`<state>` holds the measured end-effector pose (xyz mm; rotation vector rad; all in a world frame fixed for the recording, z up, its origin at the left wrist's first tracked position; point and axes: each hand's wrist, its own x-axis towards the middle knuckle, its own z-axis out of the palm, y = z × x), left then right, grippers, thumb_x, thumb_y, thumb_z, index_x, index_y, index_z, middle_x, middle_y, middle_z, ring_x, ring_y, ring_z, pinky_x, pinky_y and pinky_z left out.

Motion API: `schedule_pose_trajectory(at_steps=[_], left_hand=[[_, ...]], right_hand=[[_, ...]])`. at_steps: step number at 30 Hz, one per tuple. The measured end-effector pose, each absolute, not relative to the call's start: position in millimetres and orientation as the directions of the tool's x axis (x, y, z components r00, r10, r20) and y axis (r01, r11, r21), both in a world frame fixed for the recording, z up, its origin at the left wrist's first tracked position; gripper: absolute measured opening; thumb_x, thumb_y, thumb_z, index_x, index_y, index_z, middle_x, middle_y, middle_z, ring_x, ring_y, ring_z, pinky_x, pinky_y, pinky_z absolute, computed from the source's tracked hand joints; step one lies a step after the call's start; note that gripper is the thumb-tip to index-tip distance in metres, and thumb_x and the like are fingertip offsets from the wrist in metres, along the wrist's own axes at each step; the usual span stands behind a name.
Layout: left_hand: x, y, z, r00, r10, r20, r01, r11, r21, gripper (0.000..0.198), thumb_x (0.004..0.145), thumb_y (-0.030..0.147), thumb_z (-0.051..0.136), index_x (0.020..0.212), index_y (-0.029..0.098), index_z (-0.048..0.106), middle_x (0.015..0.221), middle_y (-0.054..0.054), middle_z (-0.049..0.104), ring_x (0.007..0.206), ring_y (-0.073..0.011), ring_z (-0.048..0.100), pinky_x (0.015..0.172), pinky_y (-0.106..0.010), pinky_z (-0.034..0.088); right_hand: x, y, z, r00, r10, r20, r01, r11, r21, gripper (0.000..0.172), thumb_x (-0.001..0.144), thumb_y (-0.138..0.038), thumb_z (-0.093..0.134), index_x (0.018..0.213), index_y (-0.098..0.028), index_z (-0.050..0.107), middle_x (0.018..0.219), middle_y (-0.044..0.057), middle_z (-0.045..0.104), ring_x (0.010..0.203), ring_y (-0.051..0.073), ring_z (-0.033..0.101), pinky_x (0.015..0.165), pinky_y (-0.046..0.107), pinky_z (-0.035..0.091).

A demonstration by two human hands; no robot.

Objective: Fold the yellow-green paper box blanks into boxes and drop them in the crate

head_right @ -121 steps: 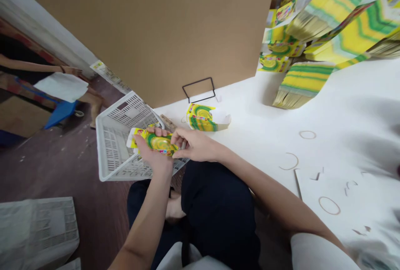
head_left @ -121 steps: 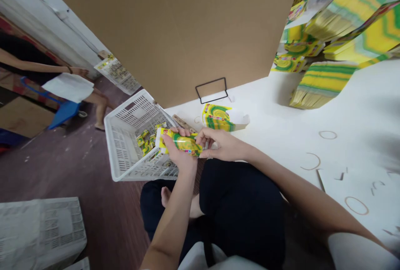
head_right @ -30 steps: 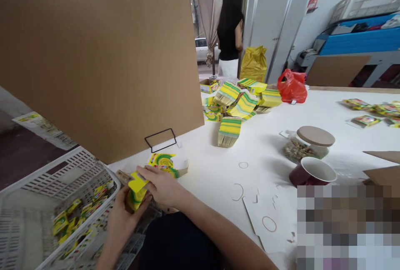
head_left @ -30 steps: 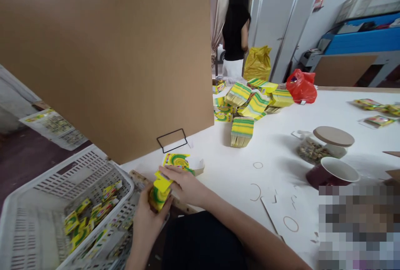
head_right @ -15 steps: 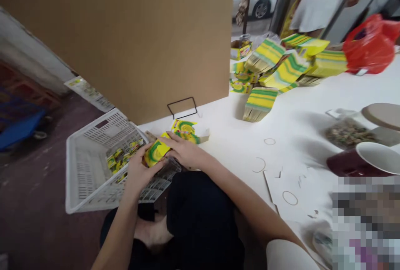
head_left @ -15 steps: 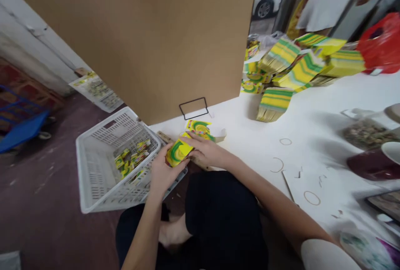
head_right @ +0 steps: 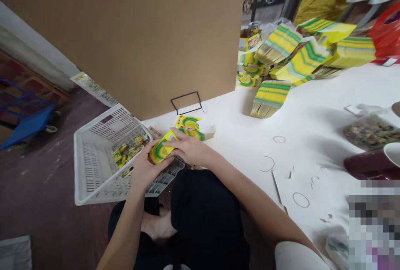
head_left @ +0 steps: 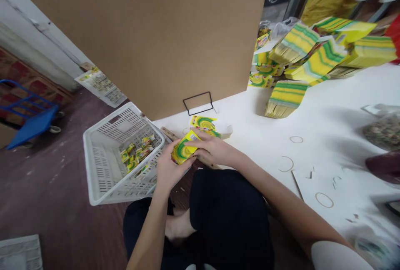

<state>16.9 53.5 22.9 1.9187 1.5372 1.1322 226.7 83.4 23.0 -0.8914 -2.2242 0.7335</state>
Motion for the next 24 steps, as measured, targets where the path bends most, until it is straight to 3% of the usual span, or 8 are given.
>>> schedule_pose_trajectory(at_steps=[3, 6, 12, 16, 18, 21, 24], left_hand=[[26.2, 46.7, 20.3, 0.013, 0.925, 0.380, 0.626, -0.304, 0.718, 0.062, 0.070, 0.046, 0.084, 0.122, 0.017, 0.067, 0.119, -0.013, 0.075, 0.107, -0.0304, 0.071, 0.093, -0.043, 0.056], [30.3, 44.8, 18.4, 0.003, 0.912, 0.410, 0.635, -0.318, 0.704, 0.062, 0.070, 0.046, 0.084, 0.123, 0.017, 0.067, 0.119, -0.014, 0.074, 0.107, -0.0308, 0.072, 0.095, -0.044, 0.056], [16.0, 52.5, 33.2, 0.108, 0.932, 0.347, 0.598, -0.340, 0.726, 0.064, 0.065, 0.047, 0.087, 0.120, 0.017, 0.070, 0.112, -0.011, 0.077, 0.098, -0.0288, 0.074, 0.088, -0.040, 0.058], [11.9, 55.3, 45.2, 0.167, 0.929, 0.329, 0.631, -0.357, 0.688, 0.062, 0.066, 0.043, 0.086, 0.120, 0.017, 0.070, 0.111, -0.009, 0.077, 0.098, -0.0274, 0.073, 0.090, -0.039, 0.058], [16.3, 54.4, 43.6, 0.152, 0.914, 0.377, 0.653, -0.379, 0.656, 0.063, 0.068, 0.042, 0.085, 0.122, 0.016, 0.069, 0.115, -0.010, 0.076, 0.102, -0.0281, 0.072, 0.093, -0.041, 0.057], [26.3, 51.6, 32.6, 0.114, 0.890, 0.441, 0.682, -0.393, 0.617, 0.064, 0.072, 0.044, 0.082, 0.127, 0.016, 0.065, 0.123, -0.013, 0.073, 0.110, -0.0292, 0.071, 0.098, -0.043, 0.055], [31.7, 49.4, 22.0, 0.095, 0.879, 0.467, 0.688, -0.397, 0.608, 0.062, 0.077, 0.043, 0.080, 0.129, 0.016, 0.062, 0.124, -0.013, 0.072, 0.111, -0.0278, 0.070, 0.097, -0.041, 0.056]], right_hand=[[225.4, 81.5, 22.0, -0.588, 0.737, 0.334, 0.375, 0.614, -0.694, 0.046, 0.103, -0.025, 0.047, 0.148, -0.023, 0.055, 0.167, 0.014, 0.032, 0.156, 0.026, 0.030, 0.124, 0.053, 0.036], [226.3, 81.7, 22.3, -0.552, 0.760, 0.342, 0.388, 0.597, -0.702, 0.047, 0.104, -0.030, 0.046, 0.151, -0.023, 0.051, 0.165, 0.014, 0.036, 0.155, 0.024, 0.033, 0.125, 0.053, 0.034], [230.8, 85.2, 24.5, -0.543, 0.729, 0.417, 0.369, 0.653, -0.661, 0.029, 0.103, -0.033, 0.053, 0.118, -0.018, 0.073, 0.142, 0.015, 0.063, 0.148, 0.024, 0.046, 0.120, 0.047, 0.043], [229.5, 84.1, 24.4, -0.528, 0.703, 0.476, 0.327, 0.686, -0.650, 0.027, 0.102, -0.034, 0.053, 0.113, -0.018, 0.072, 0.136, 0.015, 0.066, 0.146, 0.025, 0.048, 0.119, 0.048, 0.044], [227.4, 82.6, 24.0, -0.478, 0.729, 0.489, 0.303, 0.660, -0.688, 0.033, 0.102, -0.035, 0.053, 0.128, -0.017, 0.064, 0.142, 0.017, 0.061, 0.146, 0.027, 0.047, 0.119, 0.052, 0.043], [224.8, 80.6, 23.0, -0.414, 0.783, 0.464, 0.255, 0.589, -0.767, 0.058, 0.101, -0.037, 0.050, 0.153, -0.015, 0.040, 0.155, 0.021, 0.048, 0.149, 0.030, 0.042, 0.121, 0.056, 0.038], [223.1, 80.6, 20.5, -0.420, 0.829, 0.370, 0.182, 0.477, -0.860, 0.077, 0.099, -0.047, 0.052, 0.162, -0.014, 0.023, 0.161, 0.022, 0.039, 0.151, 0.030, 0.039, 0.124, 0.054, 0.035]])
